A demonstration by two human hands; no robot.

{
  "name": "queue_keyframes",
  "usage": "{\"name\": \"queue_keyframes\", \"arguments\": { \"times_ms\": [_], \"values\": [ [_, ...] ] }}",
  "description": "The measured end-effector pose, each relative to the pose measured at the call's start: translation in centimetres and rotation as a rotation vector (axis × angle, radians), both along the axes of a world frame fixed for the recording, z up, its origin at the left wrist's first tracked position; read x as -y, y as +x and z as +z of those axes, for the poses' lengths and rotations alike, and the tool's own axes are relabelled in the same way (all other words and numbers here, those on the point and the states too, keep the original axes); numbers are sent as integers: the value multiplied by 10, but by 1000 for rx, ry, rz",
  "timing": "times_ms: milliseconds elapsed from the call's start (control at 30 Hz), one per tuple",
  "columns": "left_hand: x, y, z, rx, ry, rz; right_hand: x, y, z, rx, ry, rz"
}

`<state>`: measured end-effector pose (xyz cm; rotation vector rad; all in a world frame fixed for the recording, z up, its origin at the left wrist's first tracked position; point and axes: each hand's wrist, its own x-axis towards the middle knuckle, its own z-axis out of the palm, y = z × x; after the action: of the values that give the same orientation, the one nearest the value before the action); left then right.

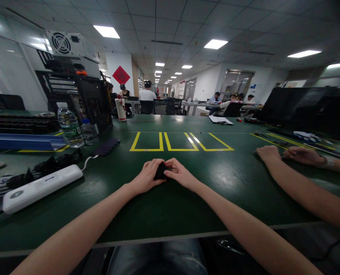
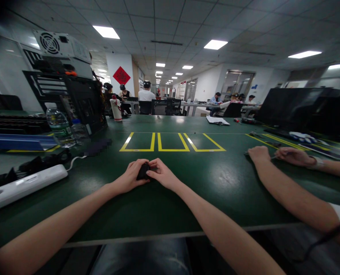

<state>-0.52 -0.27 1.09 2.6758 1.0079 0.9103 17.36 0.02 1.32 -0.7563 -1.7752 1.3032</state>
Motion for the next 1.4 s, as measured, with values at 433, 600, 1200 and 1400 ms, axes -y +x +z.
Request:
{"name": "queue_keyframes", "arguments": {
  "times_ms": [433, 600, 1200, 1400],
  "values": [
    [1, -1, 0, 8, 2, 9, 1, 2, 0, 2, 2, 30],
    [1, -1, 0, 8, 4, 8, -1, -1, -1, 21, -15, -1],
    [0, -1, 1, -6, 9, 8, -4, 0, 4, 34, -9, 5],
    [-1, -2, 0, -6, -5, 7, -3, 3, 4, 48, -12, 77]
  ]
}}
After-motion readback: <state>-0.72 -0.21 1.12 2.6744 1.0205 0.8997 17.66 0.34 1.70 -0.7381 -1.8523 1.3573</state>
